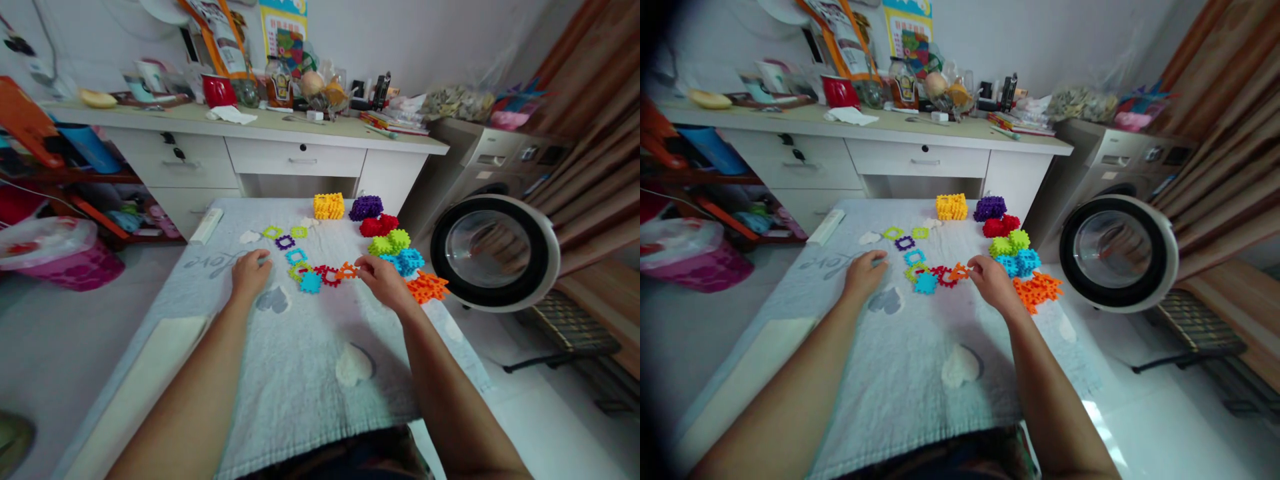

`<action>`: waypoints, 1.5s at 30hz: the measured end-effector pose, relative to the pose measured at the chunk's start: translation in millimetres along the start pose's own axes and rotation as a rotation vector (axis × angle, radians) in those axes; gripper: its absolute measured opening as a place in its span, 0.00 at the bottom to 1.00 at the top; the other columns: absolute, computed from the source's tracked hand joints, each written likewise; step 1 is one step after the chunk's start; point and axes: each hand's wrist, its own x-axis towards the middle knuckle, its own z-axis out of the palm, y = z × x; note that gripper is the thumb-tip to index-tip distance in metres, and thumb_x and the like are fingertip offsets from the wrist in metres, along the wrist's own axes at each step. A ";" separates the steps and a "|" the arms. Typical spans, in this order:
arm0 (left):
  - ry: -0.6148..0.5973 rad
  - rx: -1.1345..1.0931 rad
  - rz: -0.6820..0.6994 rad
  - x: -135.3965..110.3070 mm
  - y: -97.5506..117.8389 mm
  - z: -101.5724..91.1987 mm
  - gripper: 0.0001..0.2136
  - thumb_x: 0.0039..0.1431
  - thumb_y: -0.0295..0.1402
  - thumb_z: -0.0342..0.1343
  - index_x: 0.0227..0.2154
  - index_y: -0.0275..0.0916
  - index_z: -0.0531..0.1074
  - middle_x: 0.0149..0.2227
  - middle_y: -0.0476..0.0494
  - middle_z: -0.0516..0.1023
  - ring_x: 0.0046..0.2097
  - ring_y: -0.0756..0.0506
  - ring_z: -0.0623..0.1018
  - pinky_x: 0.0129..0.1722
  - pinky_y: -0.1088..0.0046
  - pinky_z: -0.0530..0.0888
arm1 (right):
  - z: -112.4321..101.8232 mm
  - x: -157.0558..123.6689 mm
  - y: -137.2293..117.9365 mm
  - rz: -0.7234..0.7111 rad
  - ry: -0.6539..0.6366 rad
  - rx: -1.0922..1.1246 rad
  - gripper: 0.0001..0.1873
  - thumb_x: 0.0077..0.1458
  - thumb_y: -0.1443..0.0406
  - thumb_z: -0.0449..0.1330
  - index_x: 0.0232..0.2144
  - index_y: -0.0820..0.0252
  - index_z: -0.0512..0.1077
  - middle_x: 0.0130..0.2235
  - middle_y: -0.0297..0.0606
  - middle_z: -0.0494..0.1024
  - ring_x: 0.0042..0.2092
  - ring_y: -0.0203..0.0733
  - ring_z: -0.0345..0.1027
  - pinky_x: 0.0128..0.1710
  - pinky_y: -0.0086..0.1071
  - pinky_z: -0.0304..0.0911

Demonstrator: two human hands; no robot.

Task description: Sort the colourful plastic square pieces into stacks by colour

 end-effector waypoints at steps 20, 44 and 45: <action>-0.002 0.007 0.004 1.7 -1.5 0.5 0.17 0.56 0.38 0.52 0.46 0.41 0.77 0.49 0.40 0.80 0.52 0.38 0.76 0.57 0.60 0.70 | -80.5 -53.9 97.2 0.359 0.224 -0.033 0.09 0.48 0.60 0.57 0.26 0.57 0.76 0.25 0.37 0.77 0.28 0.41 0.68 0.29 0.32 0.60; -0.008 -0.002 0.008 3.6 -5.0 3.2 0.18 0.56 0.38 0.51 0.46 0.41 0.77 0.49 0.40 0.80 0.52 0.38 0.77 0.56 0.60 0.70 | -45.2 -41.2 31.2 0.083 0.243 -0.189 0.09 0.56 0.68 0.57 0.37 0.60 0.76 0.37 0.41 0.78 0.38 0.42 0.70 0.40 0.34 0.62; -0.008 -0.003 0.008 3.6 -4.7 3.1 0.18 0.56 0.38 0.51 0.47 0.41 0.77 0.49 0.40 0.80 0.52 0.38 0.77 0.56 0.60 0.70 | -35.4 -36.7 21.9 0.041 0.179 -0.179 0.10 0.57 0.68 0.56 0.39 0.60 0.76 0.38 0.41 0.78 0.39 0.42 0.71 0.41 0.33 0.62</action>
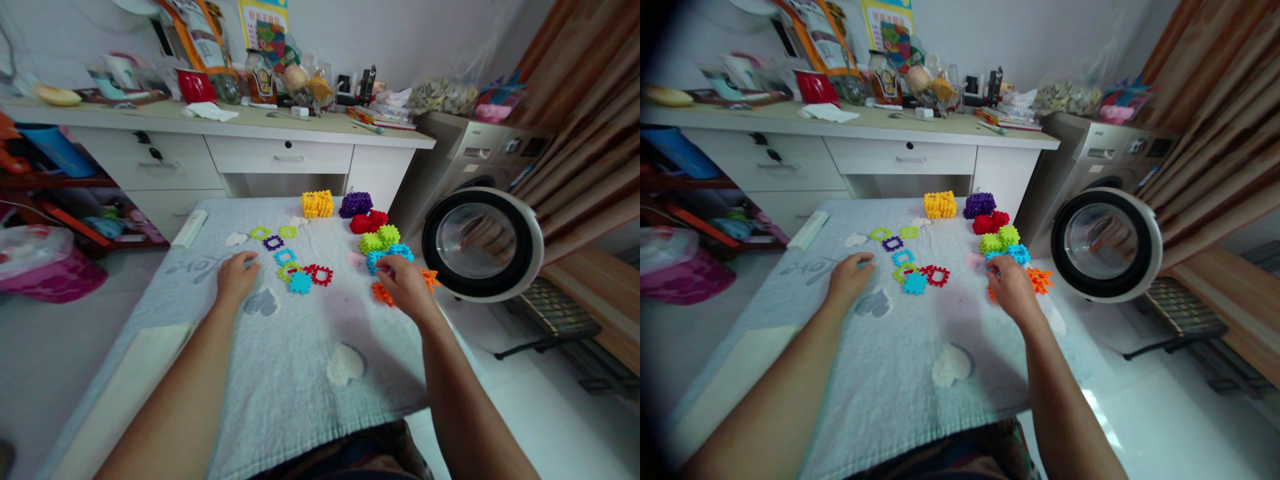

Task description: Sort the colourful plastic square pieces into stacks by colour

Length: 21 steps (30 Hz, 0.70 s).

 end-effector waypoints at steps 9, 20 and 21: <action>-0.005 0.003 0.017 -0.3 0.5 -0.8 0.19 0.57 0.38 0.50 0.47 0.40 0.77 0.50 0.40 0.80 0.53 0.38 0.76 0.57 0.60 0.69 | 91.5 27.8 -52.5 -0.162 -0.286 -0.142 0.23 0.59 0.62 0.61 0.55 0.66 0.71 0.56 0.53 0.73 0.56 0.52 0.65 0.56 0.41 0.57; -0.015 0.013 -0.003 -2.0 4.3 -3.3 0.19 0.57 0.39 0.50 0.48 0.40 0.77 0.50 0.39 0.80 0.53 0.37 0.76 0.56 0.60 0.69 | 92.0 27.6 -41.6 -0.133 -0.270 -0.007 0.17 0.68 0.64 0.47 0.36 0.60 0.76 0.39 0.43 0.80 0.41 0.41 0.71 0.41 0.31 0.58; -0.017 0.013 -0.003 -2.1 4.5 -3.4 0.19 0.57 0.39 0.50 0.48 0.39 0.77 0.50 0.39 0.80 0.53 0.37 0.76 0.56 0.60 0.69 | 91.3 28.0 -41.0 -0.100 -0.262 0.004 0.19 0.69 0.63 0.46 0.37 0.60 0.75 0.38 0.43 0.81 0.40 0.40 0.72 0.40 0.31 0.58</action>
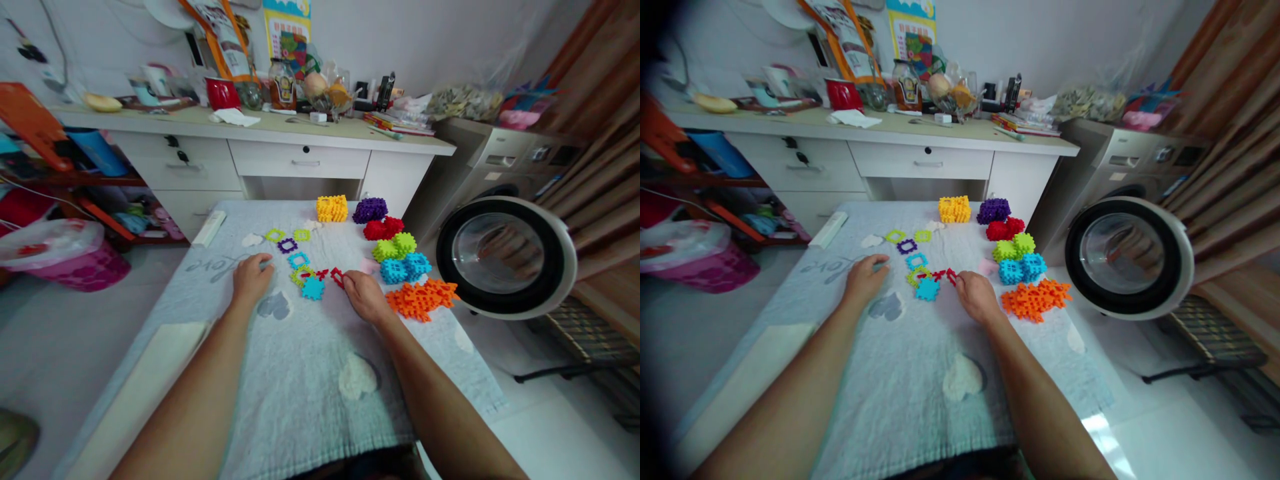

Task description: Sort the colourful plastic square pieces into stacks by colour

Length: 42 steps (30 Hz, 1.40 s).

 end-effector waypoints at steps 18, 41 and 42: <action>0.013 -0.003 0.013 0.3 -1.1 1.1 0.18 0.57 0.38 0.50 0.48 0.40 0.76 0.51 0.40 0.80 0.53 0.39 0.76 0.57 0.61 0.68 | 20.9 7.3 1.7 0.096 0.070 -0.184 0.26 0.59 0.49 0.59 0.49 0.63 0.74 0.48 0.52 0.73 0.52 0.54 0.65 0.53 0.42 0.61; 0.020 0.034 0.004 0.5 -3.6 4.0 0.16 0.58 0.38 0.51 0.47 0.44 0.76 0.50 0.43 0.80 0.54 0.38 0.75 0.58 0.60 0.68 | -100.6 151.1 109.4 0.143 0.015 -0.567 0.25 0.48 0.69 0.63 0.51 0.58 0.76 0.54 0.49 0.73 0.55 0.60 0.62 0.51 0.48 0.59; 0.019 0.031 0.003 0.5 -3.3 3.7 0.16 0.58 0.38 0.51 0.47 0.43 0.76 0.50 0.43 0.80 0.54 0.38 0.75 0.58 0.60 0.68 | -98.6 153.4 112.0 0.136 0.027 -0.561 0.24 0.48 0.69 0.62 0.50 0.59 0.76 0.53 0.50 0.74 0.55 0.60 0.62 0.51 0.48 0.58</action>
